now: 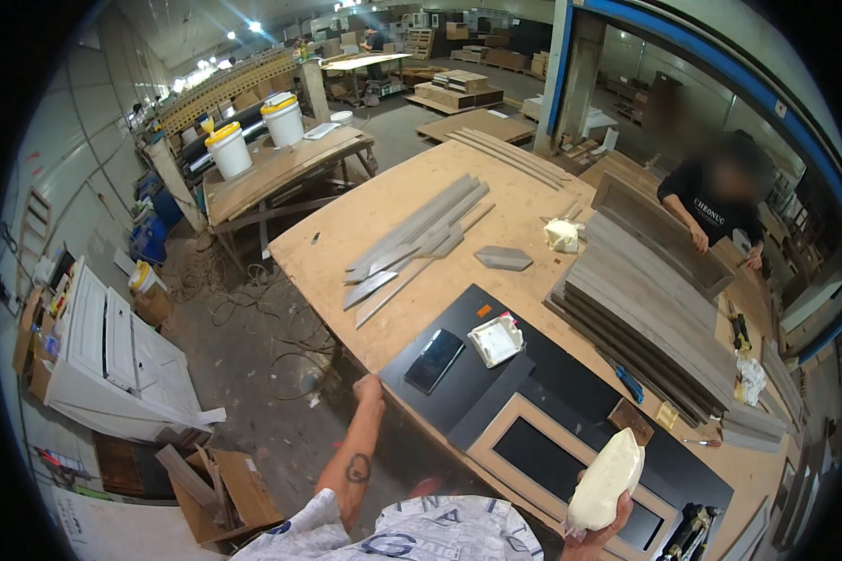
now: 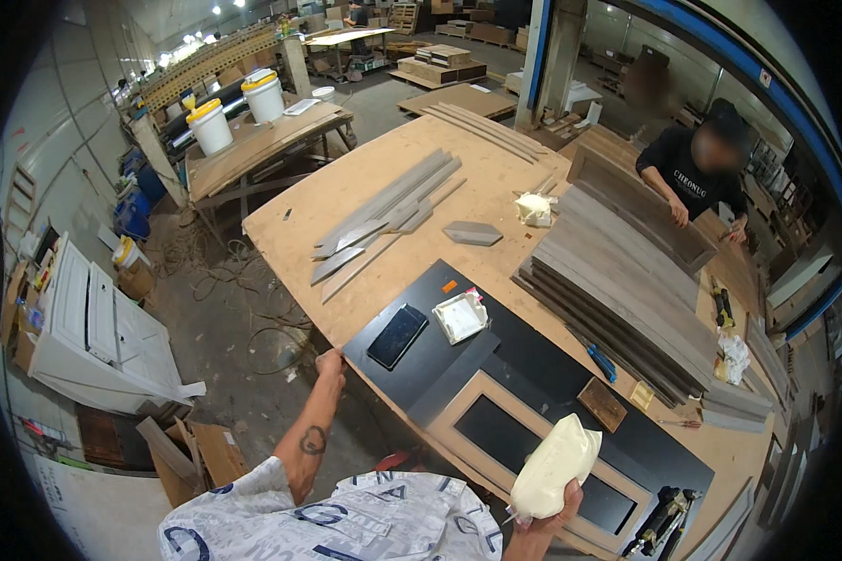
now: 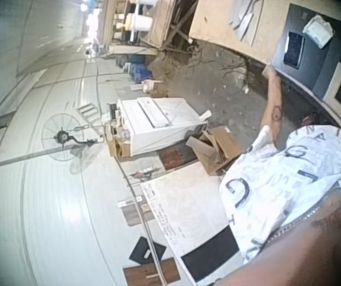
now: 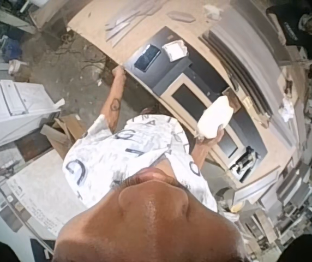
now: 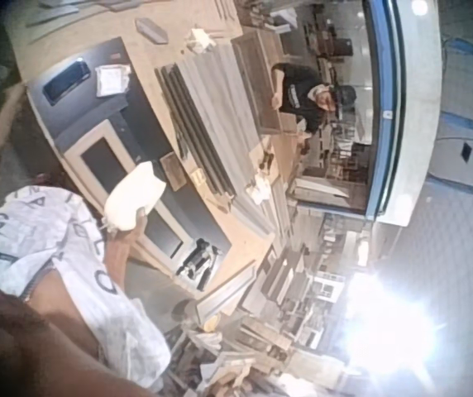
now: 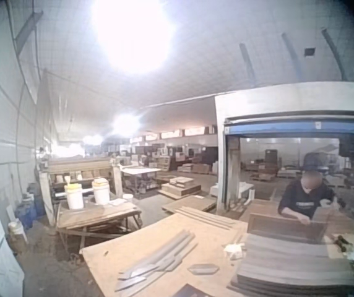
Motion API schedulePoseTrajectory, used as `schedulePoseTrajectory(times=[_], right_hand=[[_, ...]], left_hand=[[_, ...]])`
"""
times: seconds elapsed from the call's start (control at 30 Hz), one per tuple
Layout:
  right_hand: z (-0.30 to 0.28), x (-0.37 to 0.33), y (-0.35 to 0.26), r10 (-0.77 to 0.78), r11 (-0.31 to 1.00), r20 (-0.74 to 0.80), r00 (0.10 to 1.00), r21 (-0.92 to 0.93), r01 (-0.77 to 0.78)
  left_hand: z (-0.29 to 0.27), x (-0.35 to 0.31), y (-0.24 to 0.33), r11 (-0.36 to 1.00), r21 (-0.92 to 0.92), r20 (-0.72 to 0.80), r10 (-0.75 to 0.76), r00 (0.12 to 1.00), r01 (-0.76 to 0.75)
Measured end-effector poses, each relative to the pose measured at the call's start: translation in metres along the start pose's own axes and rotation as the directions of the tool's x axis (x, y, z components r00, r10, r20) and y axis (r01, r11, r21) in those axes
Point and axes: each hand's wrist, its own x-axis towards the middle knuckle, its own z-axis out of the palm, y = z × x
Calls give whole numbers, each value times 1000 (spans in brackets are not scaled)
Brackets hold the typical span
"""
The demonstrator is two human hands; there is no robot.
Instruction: Assembling a furniture frame by nailing wood pieces and applying glue.
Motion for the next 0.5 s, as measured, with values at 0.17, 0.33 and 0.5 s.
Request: schedulePoseTrajectory(times=[0.17,0.33,0.5], right_hand=[[-2,-4,-2,19,999,-27,999,42,-18],[-40,4,-3,44,986,199,979,149,-75],[-52,-5,-23,125,884,430,894,361,-297]], left_hand=[[-7,-73,31,944,276,188,130,974,-179],[-59,-117,86,941,-1,422,308,853,-339],[-69,-235,143,862,-507,741,434,512,4]])
